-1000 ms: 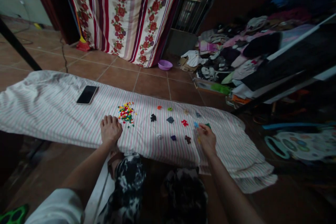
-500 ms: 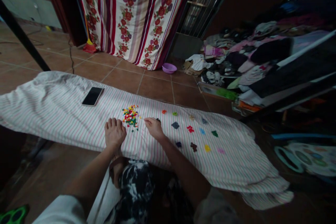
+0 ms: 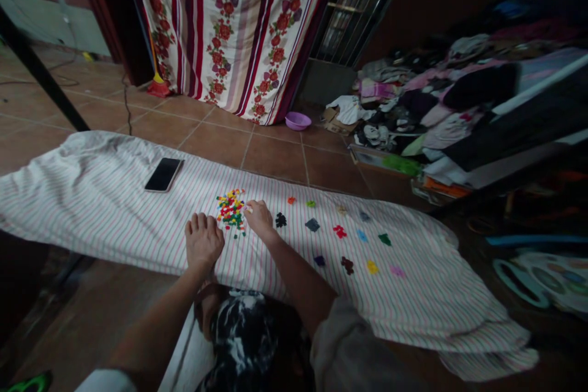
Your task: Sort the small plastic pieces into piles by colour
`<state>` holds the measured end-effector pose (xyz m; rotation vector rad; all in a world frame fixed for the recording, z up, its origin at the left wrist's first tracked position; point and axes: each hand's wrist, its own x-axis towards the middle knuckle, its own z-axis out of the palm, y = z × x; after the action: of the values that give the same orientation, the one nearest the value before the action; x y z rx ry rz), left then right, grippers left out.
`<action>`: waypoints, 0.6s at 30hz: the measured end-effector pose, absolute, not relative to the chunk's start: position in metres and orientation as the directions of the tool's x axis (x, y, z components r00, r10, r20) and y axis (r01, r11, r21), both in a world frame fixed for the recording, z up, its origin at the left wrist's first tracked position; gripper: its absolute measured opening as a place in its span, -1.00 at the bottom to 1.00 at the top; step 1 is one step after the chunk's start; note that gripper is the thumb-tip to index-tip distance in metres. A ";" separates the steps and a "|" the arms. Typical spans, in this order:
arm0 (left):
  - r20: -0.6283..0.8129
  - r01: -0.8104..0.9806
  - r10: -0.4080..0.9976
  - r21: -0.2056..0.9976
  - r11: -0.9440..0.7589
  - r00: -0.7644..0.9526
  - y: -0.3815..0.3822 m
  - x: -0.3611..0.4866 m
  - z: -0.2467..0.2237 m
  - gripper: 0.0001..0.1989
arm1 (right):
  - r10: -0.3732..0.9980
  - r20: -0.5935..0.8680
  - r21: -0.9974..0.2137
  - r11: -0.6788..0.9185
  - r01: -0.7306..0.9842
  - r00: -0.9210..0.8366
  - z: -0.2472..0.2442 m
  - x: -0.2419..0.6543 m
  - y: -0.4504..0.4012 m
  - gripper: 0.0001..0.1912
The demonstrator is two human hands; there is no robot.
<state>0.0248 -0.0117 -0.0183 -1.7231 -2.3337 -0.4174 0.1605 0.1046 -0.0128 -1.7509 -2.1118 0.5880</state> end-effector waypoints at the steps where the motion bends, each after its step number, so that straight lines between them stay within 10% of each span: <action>1: 0.332 0.955 0.895 0.105 0.278 -0.297 -0.011 0.025 -0.019 -0.68 | 0.984 -0.014 -0.515 0.148 0.844 -0.180 -0.012 0.159 0.105 -0.75; 18: 0.346 0.960 0.896 0.070 0.272 -0.279 -0.012 0.025 -0.018 -0.68 | 0.991 0.028 -0.770 0.103 0.629 -0.128 -0.028 0.172 0.099 -0.82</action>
<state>0.0247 -0.0123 -0.0179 -1.7200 -2.3046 -0.3901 0.1720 0.0991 -0.0280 -1.5806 -1.8226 0.8302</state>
